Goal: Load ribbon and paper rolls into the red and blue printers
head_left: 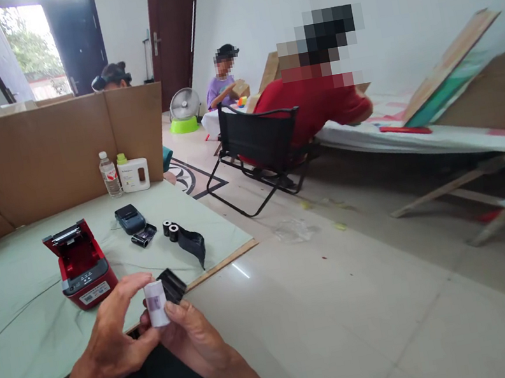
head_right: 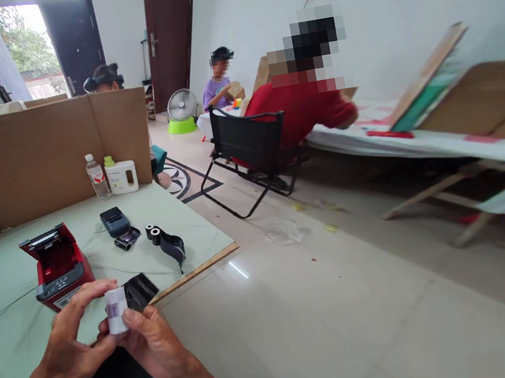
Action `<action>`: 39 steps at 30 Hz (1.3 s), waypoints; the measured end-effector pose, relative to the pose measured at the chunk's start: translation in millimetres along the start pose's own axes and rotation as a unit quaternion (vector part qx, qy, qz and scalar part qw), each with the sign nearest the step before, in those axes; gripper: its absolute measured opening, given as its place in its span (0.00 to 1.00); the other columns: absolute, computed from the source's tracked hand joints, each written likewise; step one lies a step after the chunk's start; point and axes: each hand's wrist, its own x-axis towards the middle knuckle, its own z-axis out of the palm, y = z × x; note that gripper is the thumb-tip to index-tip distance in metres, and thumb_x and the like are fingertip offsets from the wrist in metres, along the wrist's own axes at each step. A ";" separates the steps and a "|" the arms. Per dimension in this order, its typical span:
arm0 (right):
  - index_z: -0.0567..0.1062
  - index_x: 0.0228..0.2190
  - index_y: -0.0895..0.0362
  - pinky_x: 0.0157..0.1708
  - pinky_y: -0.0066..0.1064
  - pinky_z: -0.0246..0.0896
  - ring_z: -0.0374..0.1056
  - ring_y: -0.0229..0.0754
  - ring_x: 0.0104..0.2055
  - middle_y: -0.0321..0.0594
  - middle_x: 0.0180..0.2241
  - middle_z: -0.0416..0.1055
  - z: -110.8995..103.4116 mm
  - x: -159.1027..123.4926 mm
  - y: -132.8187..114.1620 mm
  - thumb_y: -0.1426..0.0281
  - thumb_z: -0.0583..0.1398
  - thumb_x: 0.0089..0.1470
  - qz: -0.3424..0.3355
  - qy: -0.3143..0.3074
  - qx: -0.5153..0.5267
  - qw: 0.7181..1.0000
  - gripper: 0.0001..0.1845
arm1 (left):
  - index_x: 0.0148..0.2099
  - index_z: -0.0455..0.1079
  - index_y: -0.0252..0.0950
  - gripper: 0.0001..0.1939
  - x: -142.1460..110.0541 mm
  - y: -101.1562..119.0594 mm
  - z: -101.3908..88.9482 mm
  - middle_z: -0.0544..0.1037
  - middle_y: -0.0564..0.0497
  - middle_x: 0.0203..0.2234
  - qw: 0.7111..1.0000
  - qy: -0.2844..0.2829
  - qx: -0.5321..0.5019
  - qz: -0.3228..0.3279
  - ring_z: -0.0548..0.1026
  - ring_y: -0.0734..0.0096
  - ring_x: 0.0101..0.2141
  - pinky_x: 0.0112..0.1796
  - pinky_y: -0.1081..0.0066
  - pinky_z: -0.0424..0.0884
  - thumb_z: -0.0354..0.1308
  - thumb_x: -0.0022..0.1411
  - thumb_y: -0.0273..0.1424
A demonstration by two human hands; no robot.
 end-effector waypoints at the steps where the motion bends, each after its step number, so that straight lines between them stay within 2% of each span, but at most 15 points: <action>1: 0.83 0.38 0.57 0.43 0.36 0.74 0.77 0.43 0.33 0.42 0.31 0.82 0.4 -1.1 -0.3 0.49 0.75 0.48 0.010 -0.017 0.020 1.000 0.26 | 0.66 0.61 0.41 0.35 -3.8 -0.3 2.3 0.78 0.41 0.55 0.998 0.019 -0.044 -0.027 0.80 0.55 0.54 0.54 0.57 0.80 0.60 0.58 0.20; 4: 0.82 0.42 0.56 0.42 0.33 0.74 0.78 0.42 0.34 0.41 0.32 0.82 -0.9 -3.0 -1.2 0.51 0.75 0.50 0.005 -0.022 0.026 0.999 0.26 | 0.68 0.59 0.42 0.38 -10.1 -1.2 5.6 0.78 0.41 0.56 0.993 0.044 -0.094 -0.063 0.82 0.57 0.52 0.52 0.58 0.81 0.61 0.57 0.21; 8: 0.82 0.44 0.58 0.41 0.34 0.74 0.78 0.43 0.35 0.42 0.34 0.82 -8.3 -0.5 0.7 0.54 0.75 0.51 -0.022 0.026 -0.062 0.998 0.25 | 0.68 0.60 0.41 0.37 -6.6 -4.4 -1.3 0.80 0.41 0.55 0.999 -0.028 0.033 0.001 0.81 0.55 0.53 0.55 0.57 0.80 0.62 0.58 0.20; 13: 0.83 0.45 0.57 0.55 0.37 0.70 0.78 0.47 0.47 0.42 0.42 0.83 -12.3 4.6 7.3 0.58 0.74 0.54 -0.104 0.081 -0.169 0.977 0.21 | 0.68 0.61 0.38 0.36 -0.6 -5.4 -5.6 0.79 0.38 0.54 0.982 -0.100 0.148 0.053 0.80 0.49 0.54 0.54 0.50 0.79 0.54 0.59 0.16; 16: 0.83 0.43 0.57 0.51 0.38 0.72 0.79 0.46 0.42 0.41 0.38 0.83 -10.2 3.6 9.8 0.56 0.75 0.52 -0.066 0.053 -0.091 0.992 0.22 | 0.68 0.62 0.39 0.36 -3.5 -4.0 -4.1 0.79 0.39 0.55 0.991 -0.082 0.104 0.036 0.79 0.51 0.55 0.55 0.53 0.79 0.57 0.58 0.18; 19: 0.83 0.40 0.56 0.45 0.33 0.73 0.78 0.42 0.36 0.38 0.33 0.82 -6.0 0.0 9.7 0.53 0.76 0.48 0.013 -0.012 0.030 0.999 0.24 | 0.67 0.61 0.42 0.36 -9.1 -1.3 -1.6 0.79 0.42 0.55 0.999 -0.023 -0.022 -0.028 0.80 0.56 0.54 0.55 0.58 0.79 0.60 0.58 0.20; 22: 0.83 0.41 0.56 0.43 0.31 0.72 0.78 0.40 0.35 0.39 0.33 0.82 -2.3 -1.6 5.9 0.50 0.77 0.46 0.035 -0.045 0.063 0.996 0.28 | 0.69 0.57 0.42 0.38 -10.4 1.8 -1.2 0.79 0.41 0.55 0.988 0.026 -0.132 -0.080 0.81 0.56 0.52 0.52 0.59 0.81 0.61 0.58 0.21; 23: 0.82 0.42 0.56 0.42 0.31 0.73 0.78 0.40 0.35 0.39 0.34 0.82 -2.0 -1.2 4.2 0.50 0.76 0.46 0.028 -0.039 0.048 0.998 0.28 | 0.69 0.57 0.42 0.38 -9.1 2.7 -2.4 0.79 0.40 0.55 0.989 0.024 -0.125 -0.077 0.81 0.56 0.53 0.52 0.58 0.81 0.61 0.58 0.21; 25: 0.82 0.44 0.55 0.42 0.33 0.73 0.79 0.43 0.38 0.40 0.38 0.82 -3.0 0.5 1.1 0.53 0.76 0.49 -0.012 -0.006 -0.023 1.000 0.26 | 0.68 0.60 0.42 0.37 -4.2 4.5 -6.4 0.79 0.40 0.56 0.999 -0.006 -0.033 -0.042 0.80 0.52 0.54 0.54 0.54 0.80 0.61 0.58 0.21; 27: 0.81 0.45 0.54 0.48 0.36 0.73 0.79 0.46 0.45 0.41 0.43 0.82 -5.3 2.7 -0.1 0.58 0.74 0.53 -0.073 0.035 -0.108 0.991 0.21 | 0.66 0.64 0.41 0.34 1.4 6.6 -10.6 0.79 0.40 0.55 0.995 -0.052 0.086 0.005 0.79 0.49 0.55 0.55 0.50 0.78 0.59 0.58 0.19; 29: 0.81 0.43 0.55 0.54 0.38 0.72 0.77 0.48 0.51 0.42 0.46 0.82 -7.3 4.1 1.2 0.60 0.73 0.56 -0.117 0.060 -0.153 0.979 0.17 | 0.65 0.66 0.39 0.33 5.3 8.1 -13.2 0.80 0.39 0.52 0.985 -0.083 0.145 0.034 0.80 0.49 0.53 0.53 0.50 0.78 0.57 0.58 0.17; 31: 0.80 0.42 0.55 0.51 0.39 0.73 0.78 0.48 0.49 0.42 0.44 0.82 -7.5 4.3 4.0 0.58 0.73 0.56 -0.109 0.071 -0.132 0.983 0.18 | 0.66 0.65 0.39 0.33 5.7 7.8 -13.8 0.81 0.40 0.52 0.986 -0.086 0.138 0.040 0.81 0.51 0.51 0.53 0.53 0.79 0.56 0.59 0.18; 33: 0.80 0.43 0.55 0.45 0.39 0.75 0.79 0.47 0.42 0.40 0.40 0.81 -5.4 3.2 6.5 0.56 0.74 0.53 -0.072 0.073 -0.077 0.992 0.22 | 0.67 0.63 0.40 0.35 2.7 5.6 -13.5 0.81 0.41 0.53 0.992 -0.068 0.102 0.029 0.81 0.52 0.52 0.54 0.56 0.78 0.59 0.59 0.20; 36: 0.80 0.43 0.54 0.42 0.36 0.76 0.79 0.44 0.36 0.37 0.36 0.81 0.6 -0.1 7.3 0.56 0.77 0.49 -0.034 0.064 0.000 0.997 0.25 | 0.67 0.64 0.42 0.36 -4.4 1.2 -12.8 0.80 0.43 0.54 0.997 -0.045 0.056 -0.013 0.80 0.54 0.54 0.55 0.59 0.78 0.62 0.56 0.21; 39: 0.81 0.44 0.54 0.40 0.31 0.74 0.78 0.40 0.34 0.36 0.35 0.81 6.9 -4.2 5.2 0.55 0.77 0.50 -0.014 0.053 0.040 0.998 0.24 | 0.63 0.67 0.43 0.35 -8.8 -1.6 -10.7 0.81 0.46 0.52 0.997 -0.028 -0.007 -0.069 0.81 0.57 0.52 0.55 0.60 0.78 0.64 0.54 0.21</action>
